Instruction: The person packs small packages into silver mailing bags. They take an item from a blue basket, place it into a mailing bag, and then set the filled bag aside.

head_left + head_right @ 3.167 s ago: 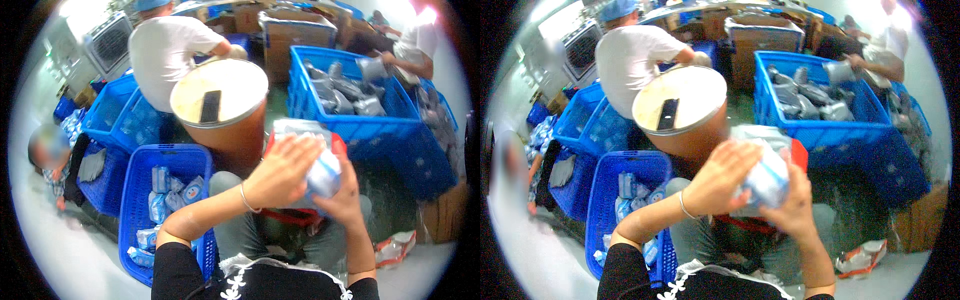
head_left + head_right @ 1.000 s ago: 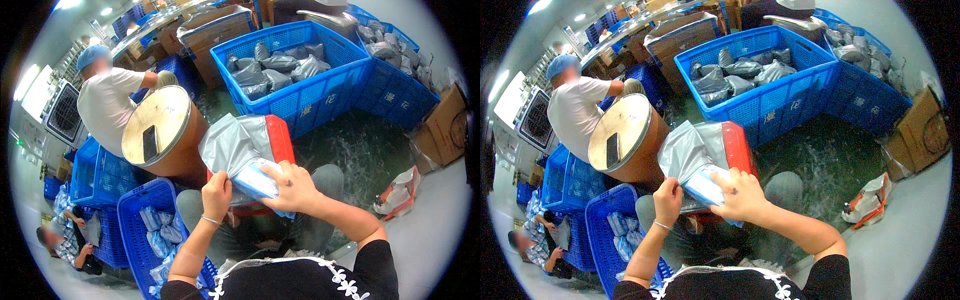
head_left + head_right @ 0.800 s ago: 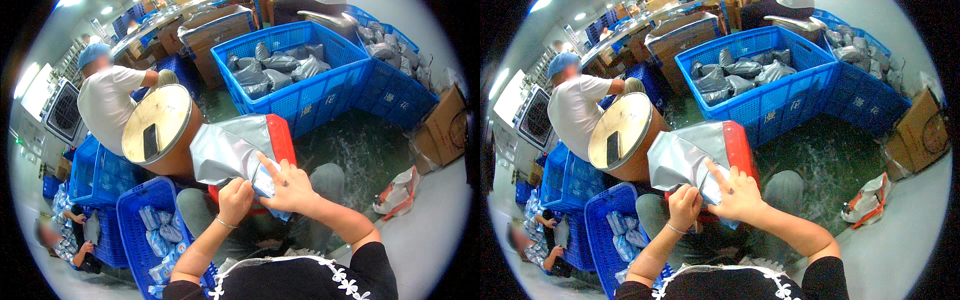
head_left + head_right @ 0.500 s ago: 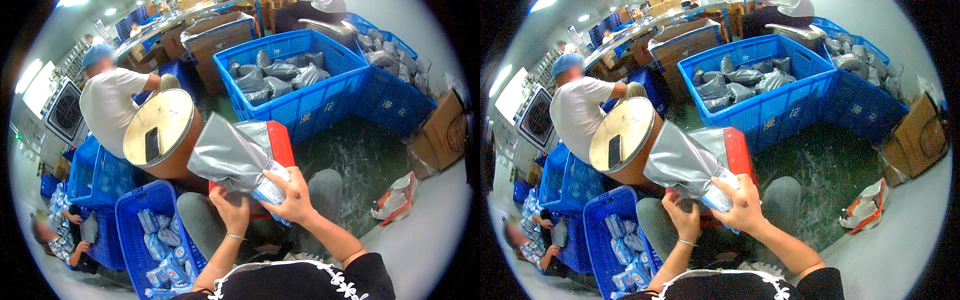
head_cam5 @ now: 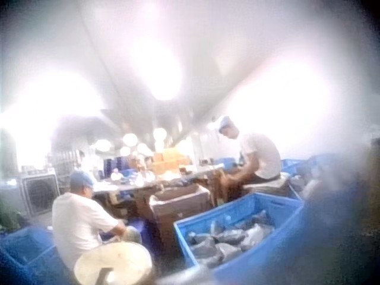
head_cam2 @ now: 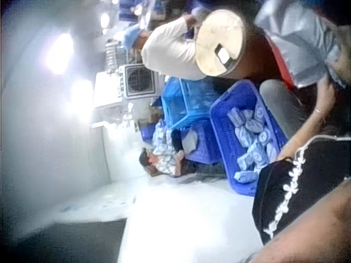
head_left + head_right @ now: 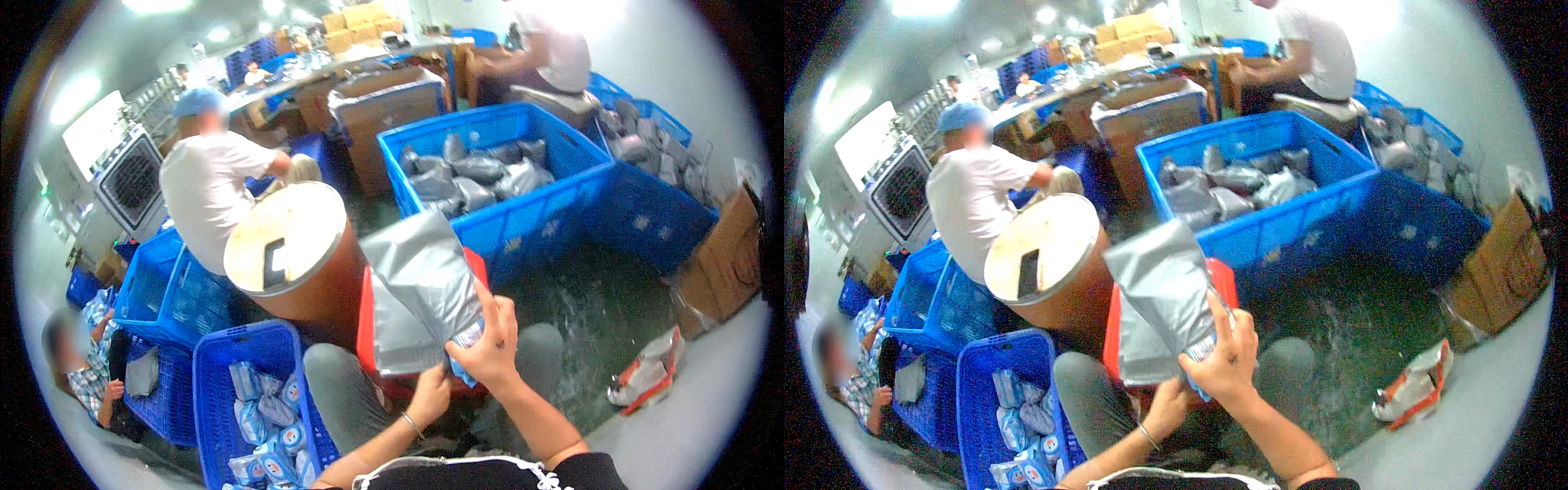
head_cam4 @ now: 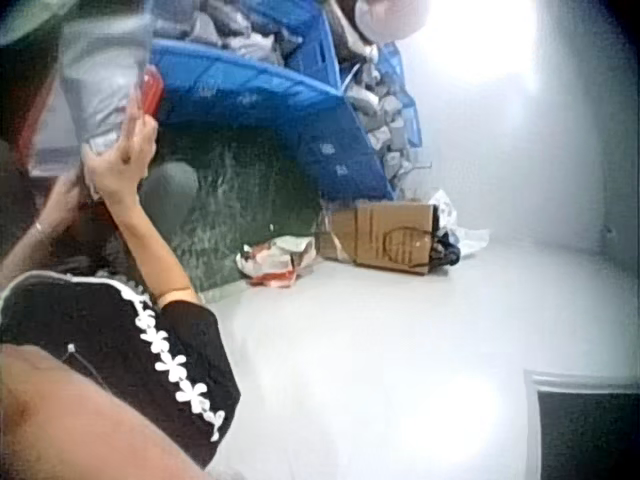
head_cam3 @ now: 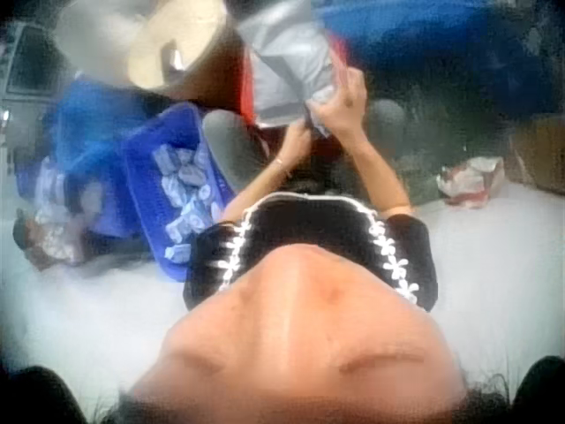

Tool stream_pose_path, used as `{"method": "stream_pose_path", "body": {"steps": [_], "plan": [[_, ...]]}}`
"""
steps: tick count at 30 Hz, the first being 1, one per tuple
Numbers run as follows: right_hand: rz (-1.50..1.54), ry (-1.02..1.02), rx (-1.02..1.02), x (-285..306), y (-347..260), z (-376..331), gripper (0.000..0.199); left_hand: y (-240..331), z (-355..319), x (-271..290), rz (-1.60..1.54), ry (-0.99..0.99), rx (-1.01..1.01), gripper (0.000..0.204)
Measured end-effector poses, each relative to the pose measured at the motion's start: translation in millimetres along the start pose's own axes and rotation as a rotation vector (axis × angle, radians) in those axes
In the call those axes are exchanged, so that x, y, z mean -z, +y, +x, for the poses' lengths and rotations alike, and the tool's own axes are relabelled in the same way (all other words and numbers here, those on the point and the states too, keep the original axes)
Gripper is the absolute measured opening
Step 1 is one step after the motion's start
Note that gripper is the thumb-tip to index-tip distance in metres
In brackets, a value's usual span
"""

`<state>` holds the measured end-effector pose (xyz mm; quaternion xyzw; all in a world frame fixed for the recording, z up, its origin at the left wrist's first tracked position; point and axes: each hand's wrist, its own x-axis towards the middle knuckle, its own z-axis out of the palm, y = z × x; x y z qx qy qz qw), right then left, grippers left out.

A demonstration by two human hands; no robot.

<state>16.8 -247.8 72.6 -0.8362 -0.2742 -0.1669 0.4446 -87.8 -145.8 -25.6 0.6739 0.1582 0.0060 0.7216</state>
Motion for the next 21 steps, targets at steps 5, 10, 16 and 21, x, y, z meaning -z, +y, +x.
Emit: {"method": "stream_pose_path", "body": {"steps": [5,10,16,21], "plan": [[-0.062,-0.445,-0.134,0.0,12.5,-7.9,0.118,-4.0,4.0,0.0,-0.3,-0.027,0.282,0.024],[0.315,-0.819,-0.121,36.2,41.9,1.1,0.115,-38.5,0.9,20.9,-0.41,-0.137,0.31,0.028],[0.049,-0.185,-0.232,-18.3,41.2,-27.8,0.083,-22.2,-12.9,3.9,-0.185,-0.342,0.376,0.03],[-0.173,-0.087,-0.302,-53.5,56.1,-27.6,0.063,-58.9,-15.8,20.7,-0.473,-0.24,0.4,0.035]]}}
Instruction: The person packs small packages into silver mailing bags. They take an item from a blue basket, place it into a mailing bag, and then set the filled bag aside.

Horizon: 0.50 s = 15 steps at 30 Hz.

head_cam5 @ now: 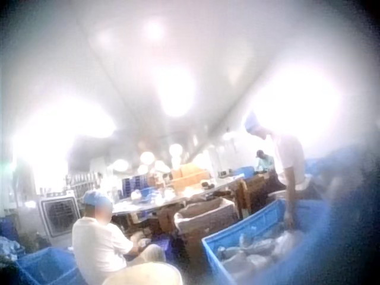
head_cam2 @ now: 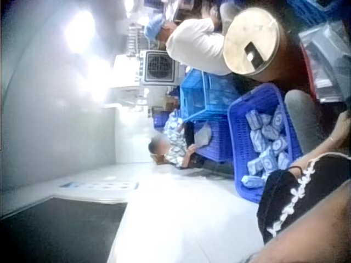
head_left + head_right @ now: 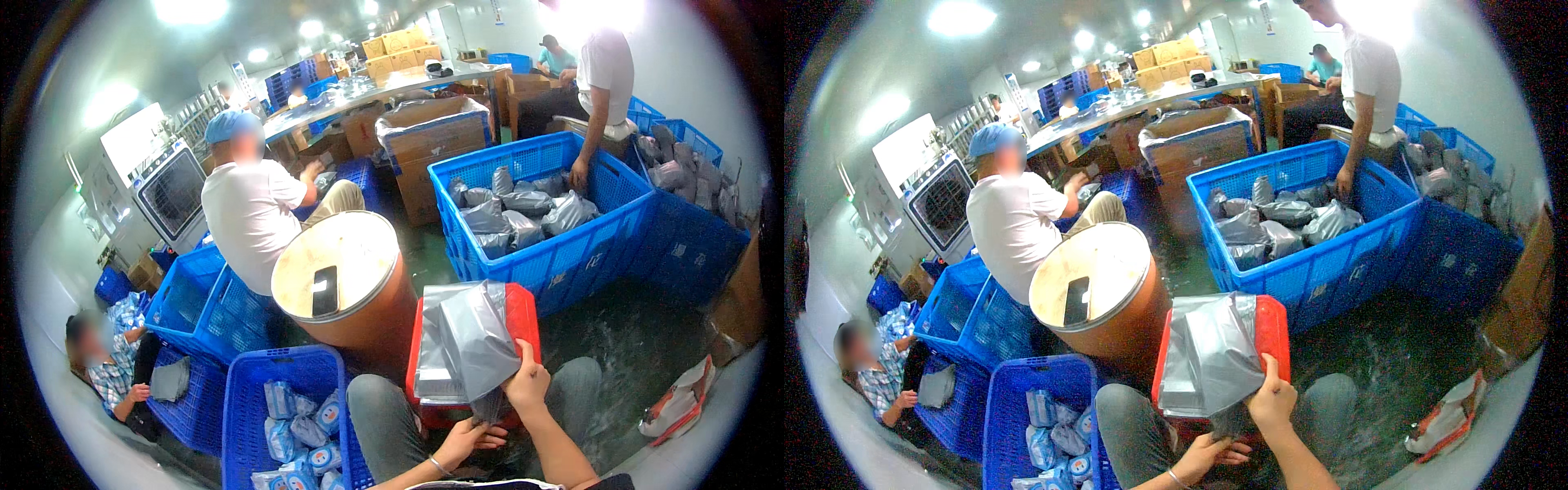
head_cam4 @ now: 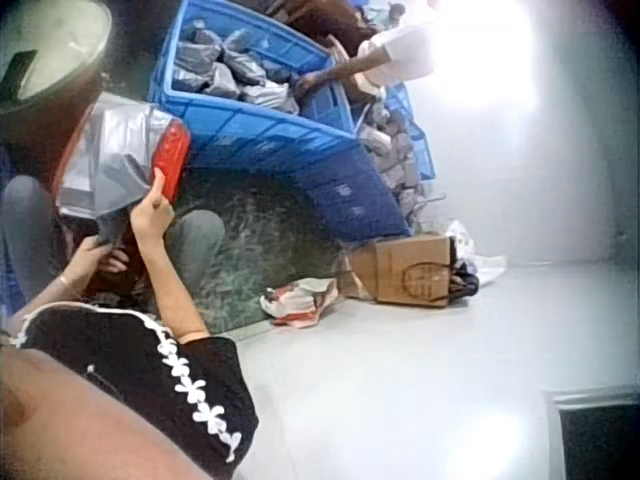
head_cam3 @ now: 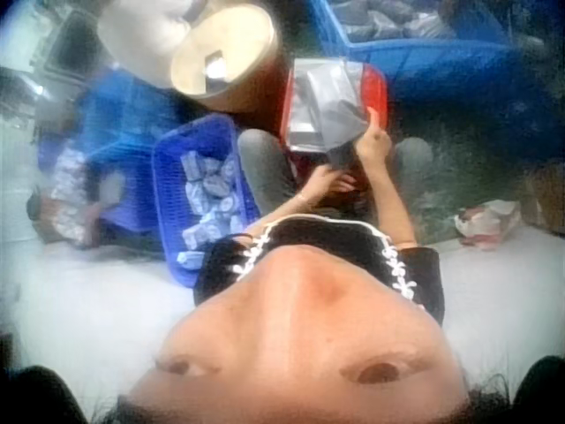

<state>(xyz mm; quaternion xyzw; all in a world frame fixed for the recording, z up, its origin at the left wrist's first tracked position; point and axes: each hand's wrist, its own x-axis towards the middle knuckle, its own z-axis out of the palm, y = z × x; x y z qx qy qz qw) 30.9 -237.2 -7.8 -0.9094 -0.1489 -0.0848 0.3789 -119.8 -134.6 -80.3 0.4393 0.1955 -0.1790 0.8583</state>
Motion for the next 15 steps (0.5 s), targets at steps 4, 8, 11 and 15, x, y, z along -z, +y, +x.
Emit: {"method": "stream_pose_path", "body": {"steps": [4,8,11,15], "plan": [[-0.033,-0.189,-0.039,36.3,25.4,-12.3,0.047,31.3,-48.2,-2.3,-0.019,-0.083,0.225,0.051],[0.077,-0.275,-0.118,94.2,-4.2,-16.4,0.022,66.2,-59.3,-16.0,0.321,0.29,-0.055,0.047],[0.376,-0.351,0.022,86.8,-27.8,-23.3,0.016,65.2,-40.4,-7.9,0.562,0.494,-0.231,0.028],[0.423,-0.654,0.438,19.5,-19.9,-41.4,0.025,73.3,-49.1,-16.2,0.477,0.532,-0.238,0.02]]}}
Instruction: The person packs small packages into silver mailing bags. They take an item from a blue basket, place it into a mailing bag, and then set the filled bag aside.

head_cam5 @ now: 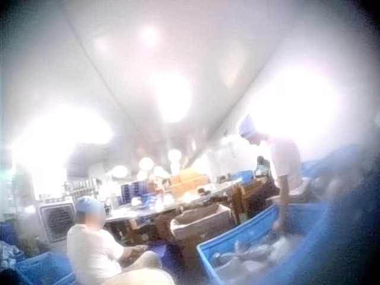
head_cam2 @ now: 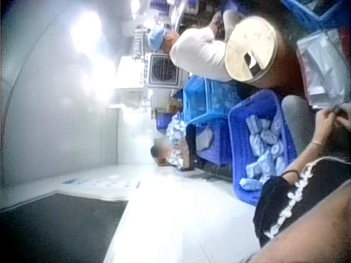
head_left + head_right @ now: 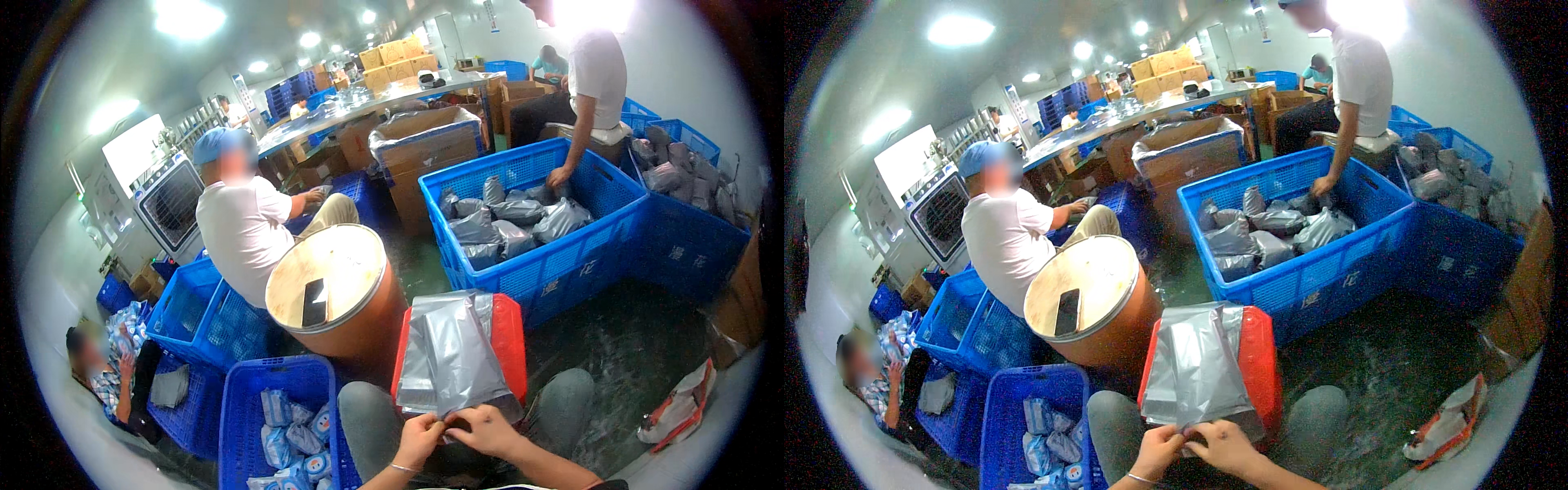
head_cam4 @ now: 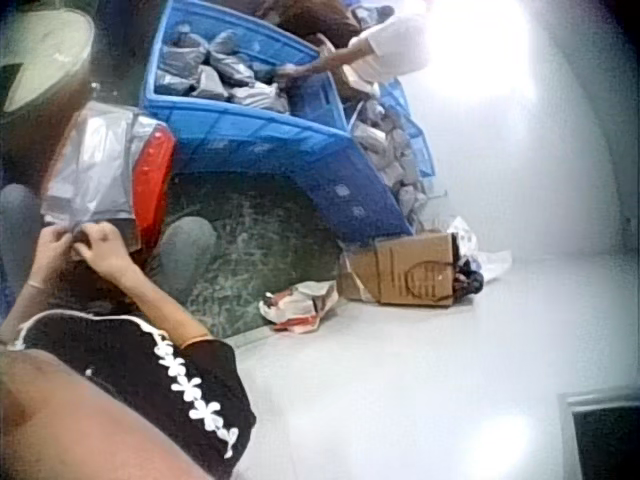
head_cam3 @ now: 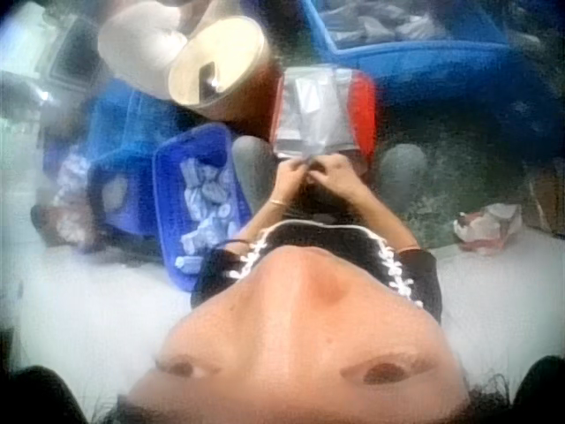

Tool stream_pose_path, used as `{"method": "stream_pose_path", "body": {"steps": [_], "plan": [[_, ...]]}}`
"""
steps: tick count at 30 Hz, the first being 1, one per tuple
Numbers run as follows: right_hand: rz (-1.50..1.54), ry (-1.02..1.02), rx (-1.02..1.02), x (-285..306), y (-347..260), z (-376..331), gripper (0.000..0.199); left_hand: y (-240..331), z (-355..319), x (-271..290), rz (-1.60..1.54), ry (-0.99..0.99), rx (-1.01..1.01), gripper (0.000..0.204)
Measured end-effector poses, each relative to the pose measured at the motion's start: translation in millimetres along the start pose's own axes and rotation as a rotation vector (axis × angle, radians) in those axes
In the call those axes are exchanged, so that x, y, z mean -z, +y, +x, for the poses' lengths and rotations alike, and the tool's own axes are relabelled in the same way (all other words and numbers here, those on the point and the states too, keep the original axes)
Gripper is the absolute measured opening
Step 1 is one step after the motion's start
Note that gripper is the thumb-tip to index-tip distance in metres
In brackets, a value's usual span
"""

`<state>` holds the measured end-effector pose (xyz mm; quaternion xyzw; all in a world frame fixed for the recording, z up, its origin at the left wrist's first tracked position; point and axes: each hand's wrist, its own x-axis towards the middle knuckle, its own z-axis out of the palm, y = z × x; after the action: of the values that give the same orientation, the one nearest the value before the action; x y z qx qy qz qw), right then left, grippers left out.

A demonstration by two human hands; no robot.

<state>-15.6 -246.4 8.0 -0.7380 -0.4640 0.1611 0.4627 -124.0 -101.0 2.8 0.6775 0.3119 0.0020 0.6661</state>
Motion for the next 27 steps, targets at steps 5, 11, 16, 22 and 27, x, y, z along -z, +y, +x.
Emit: {"method": "stream_pose_path", "body": {"steps": [5,11,16,22,27], "plan": [[-0.024,-0.165,-0.089,-3.3,7.4,-0.9,0.025,-2.6,-10.6,4.7,-0.169,-0.026,0.077,0.018],[0.005,-0.218,-0.106,1.6,7.3,-4.2,0.026,-35.0,4.2,-0.9,-0.129,-0.02,-0.105,0.018],[0.309,-0.364,0.099,54.2,-7.2,-21.4,0.018,-40.6,0.5,13.3,0.082,0.079,-0.076,0.016],[0.138,0.123,-0.235,128.5,-8.1,-60.5,0.015,6.6,-20.4,3.0,-0.078,-0.028,0.021,0.019],[0.078,-0.029,0.052,14.7,-23.3,-4.7,0.016,-22.8,-10.4,10.2,-0.192,-0.051,-0.003,0.016]]}}
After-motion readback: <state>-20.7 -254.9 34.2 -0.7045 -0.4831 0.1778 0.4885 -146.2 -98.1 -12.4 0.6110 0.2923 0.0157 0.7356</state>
